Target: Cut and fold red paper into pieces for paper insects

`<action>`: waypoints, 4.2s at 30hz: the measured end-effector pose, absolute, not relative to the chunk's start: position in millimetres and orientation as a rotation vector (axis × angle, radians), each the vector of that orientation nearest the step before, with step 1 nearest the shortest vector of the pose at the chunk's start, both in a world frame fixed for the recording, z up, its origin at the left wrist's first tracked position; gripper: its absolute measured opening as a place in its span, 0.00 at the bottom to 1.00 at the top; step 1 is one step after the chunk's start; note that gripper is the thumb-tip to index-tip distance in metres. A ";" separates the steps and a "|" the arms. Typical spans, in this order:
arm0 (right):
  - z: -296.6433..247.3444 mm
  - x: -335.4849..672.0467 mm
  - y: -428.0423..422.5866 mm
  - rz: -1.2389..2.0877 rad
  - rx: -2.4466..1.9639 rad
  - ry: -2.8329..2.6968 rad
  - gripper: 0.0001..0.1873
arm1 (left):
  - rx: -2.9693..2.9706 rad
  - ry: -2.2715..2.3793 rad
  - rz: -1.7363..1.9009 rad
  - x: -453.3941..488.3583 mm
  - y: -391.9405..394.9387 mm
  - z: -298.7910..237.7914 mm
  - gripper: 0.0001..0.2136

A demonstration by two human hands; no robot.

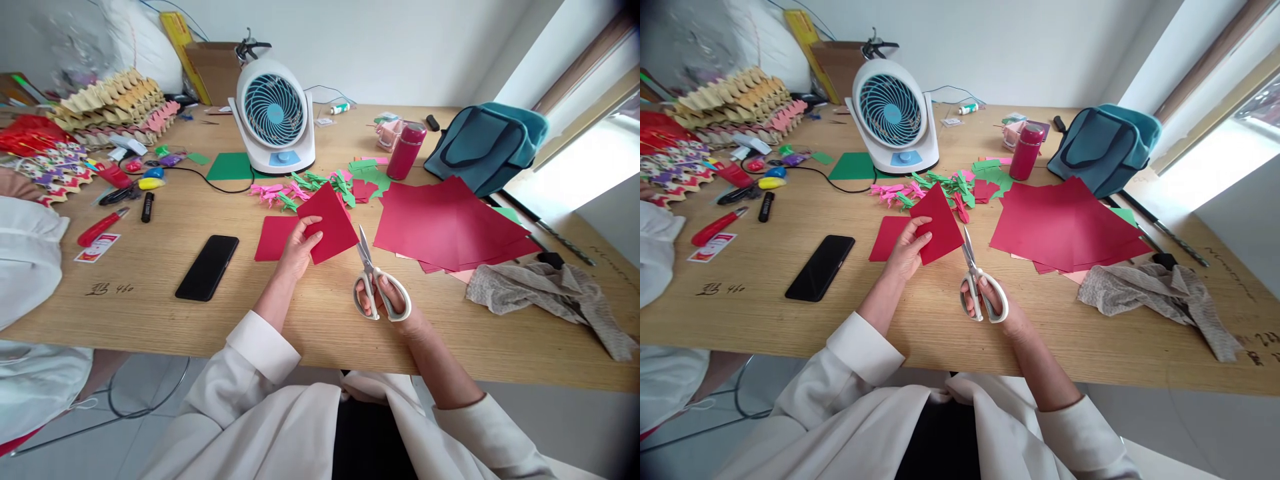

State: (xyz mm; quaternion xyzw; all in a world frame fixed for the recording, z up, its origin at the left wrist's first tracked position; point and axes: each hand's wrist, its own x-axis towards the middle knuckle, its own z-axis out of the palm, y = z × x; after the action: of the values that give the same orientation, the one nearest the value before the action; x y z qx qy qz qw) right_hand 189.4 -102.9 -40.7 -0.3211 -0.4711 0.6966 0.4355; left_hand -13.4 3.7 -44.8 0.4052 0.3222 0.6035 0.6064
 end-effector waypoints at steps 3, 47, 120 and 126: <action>-42.2 190.1 -102.9 1.731 -0.787 -1.174 0.23 | 0.866 0.741 1.518 -8.7 5.9 -46.6 0.27; -44.9 185.2 -103.4 1.795 -0.680 -1.105 0.24 | 0.315 0.668 1.196 12.1 -23.6 -38.7 0.11; -47.4 195.5 -78.4 1.125 -1.116 -0.977 0.17 | 1.194 0.926 0.928 11.3 -27.1 -40.8 0.17; -44.9 194.1 -79.6 1.152 -1.095 -0.938 0.17 | 1.188 0.947 0.936 10.0 -26.1 -45.9 0.16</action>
State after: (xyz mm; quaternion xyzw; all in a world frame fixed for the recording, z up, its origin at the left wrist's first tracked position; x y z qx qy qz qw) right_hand 194.1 -79.6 -44.9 -0.4729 -0.4054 0.4978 0.6035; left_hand 10.0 -26.1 -45.9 0.5182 0.4133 0.4083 0.6276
